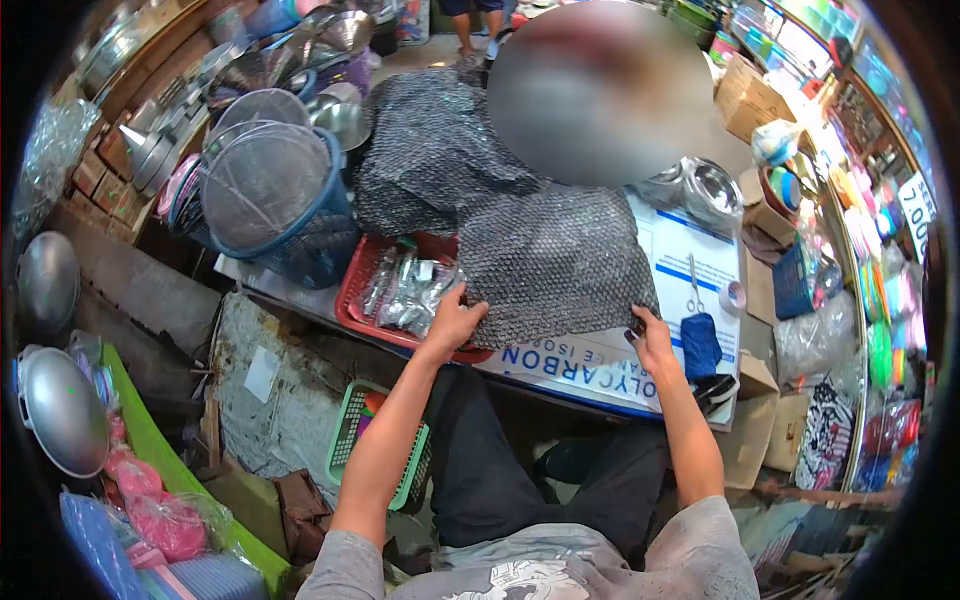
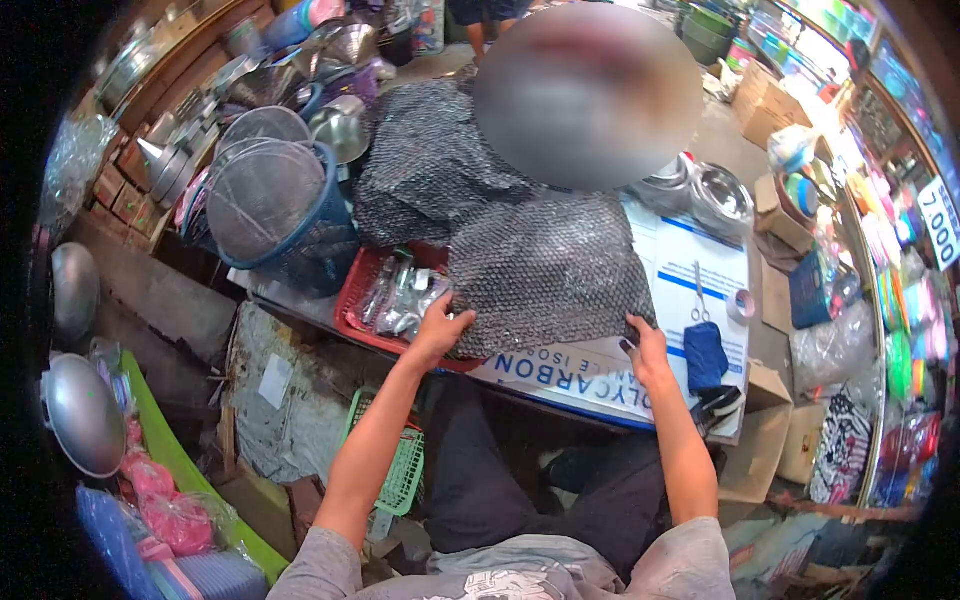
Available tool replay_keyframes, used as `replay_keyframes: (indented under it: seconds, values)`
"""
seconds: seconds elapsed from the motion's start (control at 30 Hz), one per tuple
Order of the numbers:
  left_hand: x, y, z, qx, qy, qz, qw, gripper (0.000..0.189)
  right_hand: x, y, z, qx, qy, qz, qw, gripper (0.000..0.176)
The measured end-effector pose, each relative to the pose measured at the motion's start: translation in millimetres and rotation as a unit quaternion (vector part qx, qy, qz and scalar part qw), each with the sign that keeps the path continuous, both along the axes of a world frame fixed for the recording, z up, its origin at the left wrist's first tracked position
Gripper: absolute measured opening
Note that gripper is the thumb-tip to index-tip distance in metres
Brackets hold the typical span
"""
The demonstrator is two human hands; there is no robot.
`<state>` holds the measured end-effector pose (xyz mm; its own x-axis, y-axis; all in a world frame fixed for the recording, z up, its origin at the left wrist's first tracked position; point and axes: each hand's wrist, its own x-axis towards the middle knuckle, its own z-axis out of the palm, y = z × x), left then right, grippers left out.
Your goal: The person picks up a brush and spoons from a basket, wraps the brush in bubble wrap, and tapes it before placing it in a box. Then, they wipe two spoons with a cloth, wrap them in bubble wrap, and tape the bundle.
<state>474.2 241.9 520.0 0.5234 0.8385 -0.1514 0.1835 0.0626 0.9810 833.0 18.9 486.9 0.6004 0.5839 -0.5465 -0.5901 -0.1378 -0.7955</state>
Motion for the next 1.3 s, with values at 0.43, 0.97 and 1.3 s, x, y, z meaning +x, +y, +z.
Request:
replay_keyframes:
  seconds: [0.43, 0.97, 1.3]
  values:
    - [98.4, -86.5, -75.5, 0.249, 0.173, -0.058, 0.951, 0.061, 7.8, -169.8, -60.3, -0.272, -0.328, -0.034, 0.904, 0.074]
    - [80.4, -153.8, -91.0, 0.417, 0.315, -0.153, 0.838, 0.060, -36.7, -124.0, -59.0, -0.273, -0.657, 0.253, 0.655, 0.076]
    - [72.7, -139.9, -92.9, 0.402, 0.316, -0.164, 0.844, 0.060, -30.7, -117.2, -61.6, -0.281, -0.655, 0.272, 0.647, 0.078]
